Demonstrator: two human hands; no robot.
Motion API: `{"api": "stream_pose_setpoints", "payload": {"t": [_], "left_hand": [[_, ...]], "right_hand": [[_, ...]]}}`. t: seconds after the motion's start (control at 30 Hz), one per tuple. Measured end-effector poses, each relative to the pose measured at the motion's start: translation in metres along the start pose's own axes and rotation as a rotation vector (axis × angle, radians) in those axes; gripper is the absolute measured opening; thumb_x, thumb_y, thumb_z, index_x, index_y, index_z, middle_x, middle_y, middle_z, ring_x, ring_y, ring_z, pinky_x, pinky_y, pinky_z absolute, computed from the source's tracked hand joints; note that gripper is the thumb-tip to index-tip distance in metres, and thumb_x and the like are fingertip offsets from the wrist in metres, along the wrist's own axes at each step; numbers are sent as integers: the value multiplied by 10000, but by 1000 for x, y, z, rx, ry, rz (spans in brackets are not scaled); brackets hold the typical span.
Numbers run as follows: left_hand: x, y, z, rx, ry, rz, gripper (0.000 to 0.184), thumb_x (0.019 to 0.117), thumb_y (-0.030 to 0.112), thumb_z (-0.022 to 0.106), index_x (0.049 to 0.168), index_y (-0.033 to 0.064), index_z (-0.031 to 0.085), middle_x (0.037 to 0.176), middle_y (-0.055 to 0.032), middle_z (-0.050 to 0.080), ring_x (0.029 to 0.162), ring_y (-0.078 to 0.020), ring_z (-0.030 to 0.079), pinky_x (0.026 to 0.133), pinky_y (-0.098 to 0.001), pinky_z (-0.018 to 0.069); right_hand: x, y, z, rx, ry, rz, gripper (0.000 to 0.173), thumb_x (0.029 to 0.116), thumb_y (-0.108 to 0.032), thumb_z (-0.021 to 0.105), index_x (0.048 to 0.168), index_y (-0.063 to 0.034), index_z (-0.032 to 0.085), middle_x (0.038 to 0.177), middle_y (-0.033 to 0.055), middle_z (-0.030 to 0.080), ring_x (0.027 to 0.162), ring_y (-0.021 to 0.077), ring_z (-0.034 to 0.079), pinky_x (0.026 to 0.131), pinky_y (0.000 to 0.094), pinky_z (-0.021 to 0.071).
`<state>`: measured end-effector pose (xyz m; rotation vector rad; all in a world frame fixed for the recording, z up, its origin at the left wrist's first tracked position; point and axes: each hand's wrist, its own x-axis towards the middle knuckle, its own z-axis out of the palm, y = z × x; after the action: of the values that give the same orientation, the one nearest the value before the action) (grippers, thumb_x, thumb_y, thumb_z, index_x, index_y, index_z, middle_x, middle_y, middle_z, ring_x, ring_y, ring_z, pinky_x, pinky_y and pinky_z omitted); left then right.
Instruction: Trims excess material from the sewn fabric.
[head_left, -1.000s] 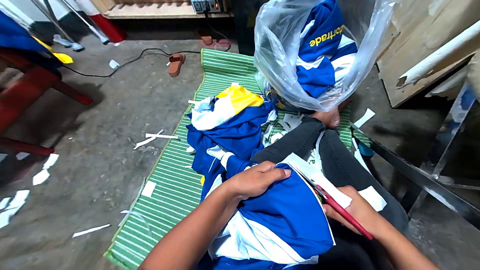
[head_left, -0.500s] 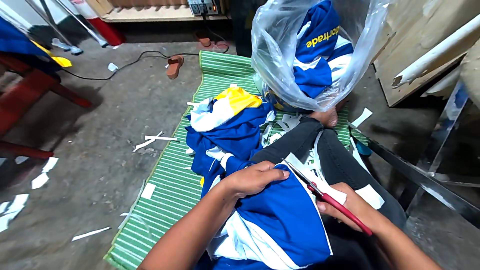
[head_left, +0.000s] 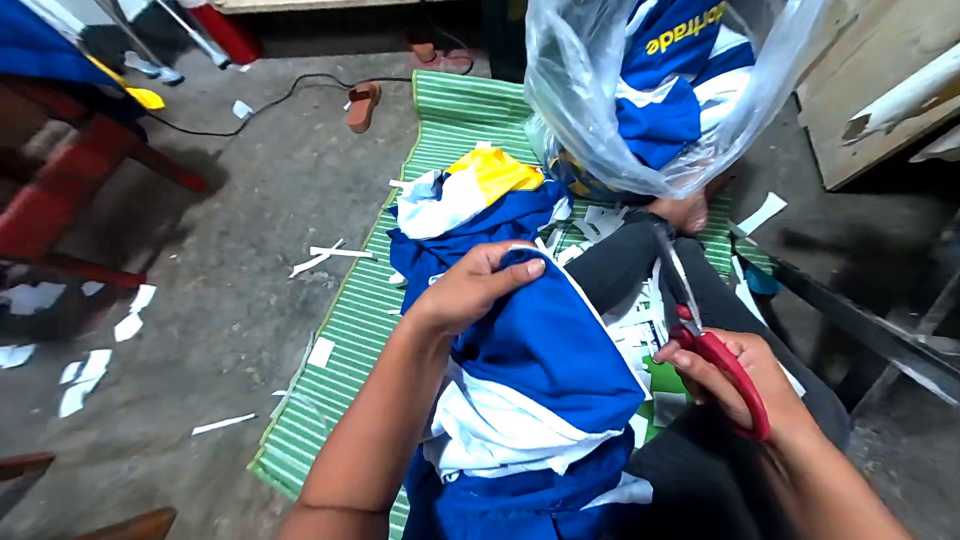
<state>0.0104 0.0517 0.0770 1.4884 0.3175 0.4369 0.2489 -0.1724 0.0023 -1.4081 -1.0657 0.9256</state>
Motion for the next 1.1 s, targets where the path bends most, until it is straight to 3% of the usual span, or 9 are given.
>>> {"api": "stream_pose_setpoints", "payload": {"t": [0.13, 0.27, 0.4, 0.57, 0.7, 0.8, 0.87, 0.93, 1.1], "left_hand": [[11, -12, -14, -80, -117, 241, 125, 1012, 193, 597, 1086, 222, 694, 1046, 128, 686, 996, 8, 624, 884, -205, 521], [17, -26, -21, -273, -96, 278, 242, 942, 338, 711, 1178, 307, 665, 1061, 121, 687, 1027, -57, 646, 917, -277, 547], [11, -24, -6, 116, 326, -18, 286, 1021, 71, 535, 1303, 25, 555, 1125, -14, 663, 999, -30, 641, 897, -217, 537], [-43, -25, -6, 585, 762, 164, 552, 1057, 356, 458, 1448, -34, 461, 1433, -188, 516, 1317, -218, 503, 1100, -397, 425], [-103, -29, 46, 920, 635, 280, 1209, 724, 679, 796, 1596, 110, 180, 1667, -132, 201, 1517, -262, 261, 1196, -476, 320], [-123, -69, 49, 963, 654, 13, 713, 776, 181, 813, 1423, 22, 558, 1366, -192, 617, 1254, -350, 594, 1034, -616, 455], [-126, -60, 25, 666, 789, -247, 198, 963, 33, 591, 1110, 9, 721, 970, -92, 718, 888, -173, 678, 817, -426, 562], [-130, -25, 1, 292, 974, -289, 166, 1054, 128, 485, 1034, 90, 645, 797, 62, 671, 698, -19, 637, 658, -245, 569], [-170, 105, -18, 178, 1051, 100, 310, 1103, 173, 291, 1083, 243, 592, 901, 145, 698, 842, 42, 662, 753, -171, 570]], "right_hand": [[3, -5, 46, 241, 31, -26, 227, 935, -222, 747, 1082, -49, 760, 949, -48, 792, 555, -38, 618, 483, 133, 508], [8, -12, 96, 501, 20, 86, 56, 918, -131, 730, 954, -91, 745, 707, -75, 711, 483, -22, 569, 463, 153, 506], [14, -30, 131, 742, 54, 155, 134, 885, -27, 650, 795, -110, 705, 572, -34, 626, 447, 8, 559, 448, 168, 503], [42, -56, 128, 631, 78, 41, 166, 1008, -160, 600, 1048, -74, 737, 640, -29, 640, 438, 18, 512, 444, 182, 498], [62, -70, 127, 502, 18, -14, 135, 1021, -92, 592, 1063, -36, 708, 950, 25, 753, 482, -5, 518, 444, 145, 465], [59, -63, 117, 315, 4, -98, 123, 1007, -119, 638, 1074, -61, 723, 972, 3, 759, 495, -19, 522, 435, 139, 439], [47, -48, 102, 190, 37, -103, 147, 1014, -193, 644, 1107, -109, 722, 976, -16, 766, 476, -14, 517, 415, 153, 434], [35, -33, 84, 104, 106, -51, 142, 1004, -203, 657, 1094, -119, 726, 967, -35, 771, 487, -5, 547, 431, 172, 467], [3, -2, 50, 34, 222, 5, 135, 963, -133, 690, 1055, -48, 739, 889, -14, 781, 496, 0, 588, 458, 175, 498]]}}
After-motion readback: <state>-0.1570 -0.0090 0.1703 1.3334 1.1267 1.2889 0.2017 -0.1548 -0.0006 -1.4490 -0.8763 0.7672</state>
